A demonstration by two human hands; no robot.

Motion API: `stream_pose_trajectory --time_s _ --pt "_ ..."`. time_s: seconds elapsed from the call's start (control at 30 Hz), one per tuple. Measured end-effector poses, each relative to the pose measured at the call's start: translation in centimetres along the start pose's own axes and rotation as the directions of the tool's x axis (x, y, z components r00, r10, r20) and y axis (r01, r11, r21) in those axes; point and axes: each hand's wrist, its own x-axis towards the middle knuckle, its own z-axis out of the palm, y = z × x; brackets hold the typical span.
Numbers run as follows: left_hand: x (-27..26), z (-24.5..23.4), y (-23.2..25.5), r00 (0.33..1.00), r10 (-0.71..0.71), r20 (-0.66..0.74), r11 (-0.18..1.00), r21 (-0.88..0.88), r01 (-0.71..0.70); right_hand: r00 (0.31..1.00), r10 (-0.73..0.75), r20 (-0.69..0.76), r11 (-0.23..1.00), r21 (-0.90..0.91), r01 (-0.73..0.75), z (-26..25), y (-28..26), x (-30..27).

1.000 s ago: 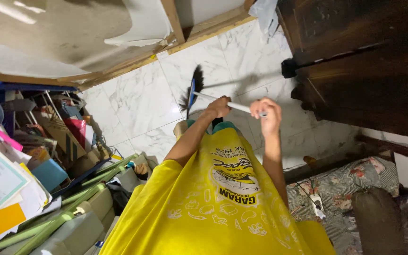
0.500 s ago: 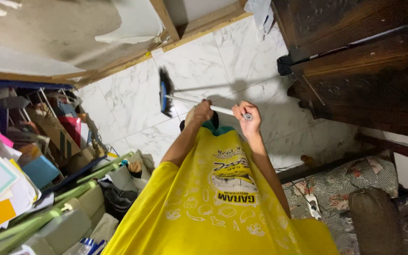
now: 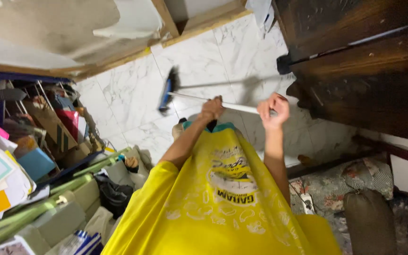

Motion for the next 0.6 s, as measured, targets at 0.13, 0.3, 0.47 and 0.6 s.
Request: stream_pose_trajectory --time_s 0.13,0.3,0.47,0.6 --pt "0.8 0.6 -3.3 0.993 -0.02 -0.115 0.997 0.071 0.028 0.998 0.012 -0.06 0.99 0.139 -0.004 0.8 2.3 -0.6" --pt "1.5 3.3 -3.4 0.987 -0.016 -0.162 0.998 -0.061 0.006 0.993 0.105 0.062 0.994 0.026 -0.107 3.2 1.0 -1.9" --pt "-0.6 -0.6 3.7 0.996 0.081 -0.029 0.994 -0.073 -0.083 1.0 0.015 -0.005 1.0 -0.014 -0.015 -0.8 -2.5 -1.3" --pt "-2.5 -3.3 6.1 0.989 0.124 0.083 0.99 0.05 -0.129 1.0 0.003 0.016 0.996 0.087 -0.005 -0.6 -6.0 -1.2"
